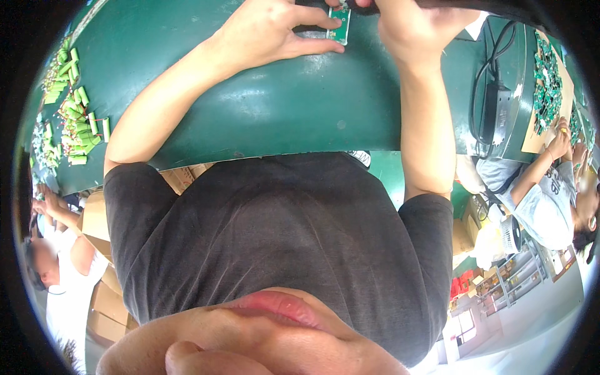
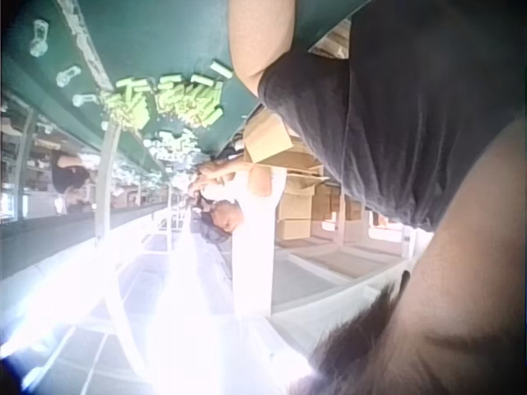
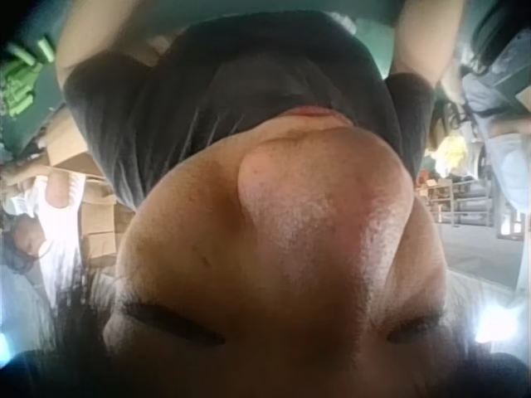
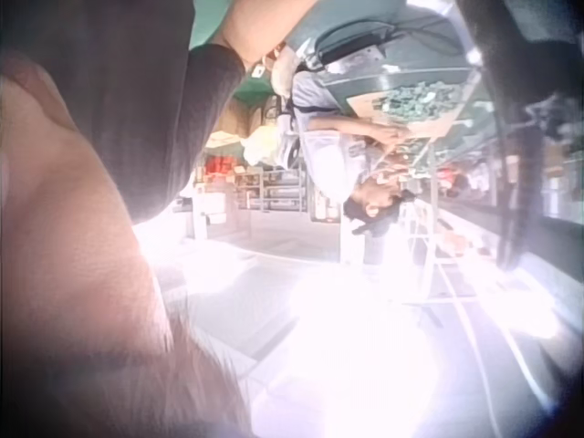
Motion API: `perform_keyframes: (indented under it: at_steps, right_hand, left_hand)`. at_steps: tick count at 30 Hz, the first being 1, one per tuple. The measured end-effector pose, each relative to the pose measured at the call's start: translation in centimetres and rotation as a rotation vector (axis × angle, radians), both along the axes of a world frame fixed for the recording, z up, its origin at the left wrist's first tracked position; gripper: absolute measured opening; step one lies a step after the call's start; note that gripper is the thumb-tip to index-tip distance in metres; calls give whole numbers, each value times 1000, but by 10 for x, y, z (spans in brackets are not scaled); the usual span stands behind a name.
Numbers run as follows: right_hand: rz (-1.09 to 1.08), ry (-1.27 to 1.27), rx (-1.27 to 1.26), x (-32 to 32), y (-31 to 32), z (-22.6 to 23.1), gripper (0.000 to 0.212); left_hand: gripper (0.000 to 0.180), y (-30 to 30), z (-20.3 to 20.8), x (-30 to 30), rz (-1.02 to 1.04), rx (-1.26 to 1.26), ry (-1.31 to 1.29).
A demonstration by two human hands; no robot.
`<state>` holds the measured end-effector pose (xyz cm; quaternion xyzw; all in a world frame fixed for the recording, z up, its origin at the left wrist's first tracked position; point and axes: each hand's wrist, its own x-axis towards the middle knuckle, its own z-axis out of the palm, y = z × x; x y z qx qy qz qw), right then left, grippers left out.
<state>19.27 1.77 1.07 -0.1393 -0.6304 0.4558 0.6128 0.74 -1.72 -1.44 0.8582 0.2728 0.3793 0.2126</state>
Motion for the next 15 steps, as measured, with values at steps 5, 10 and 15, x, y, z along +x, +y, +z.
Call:
perform_keyframes:
  at_steps: [5,10,15]
  right_hand:
    - [-120,-26,-93,-4,-9,0,38]
    - [36,117,-95,10,-3,10,44]
    - [-209,-197,-289,-7,-15,21,38]
  left_hand:
    - [30,-2,-6,-1,31,-36,74]
    - [37,4,16,-10,155,-21,142]
    - [53,92,58,-62,451,132,163]
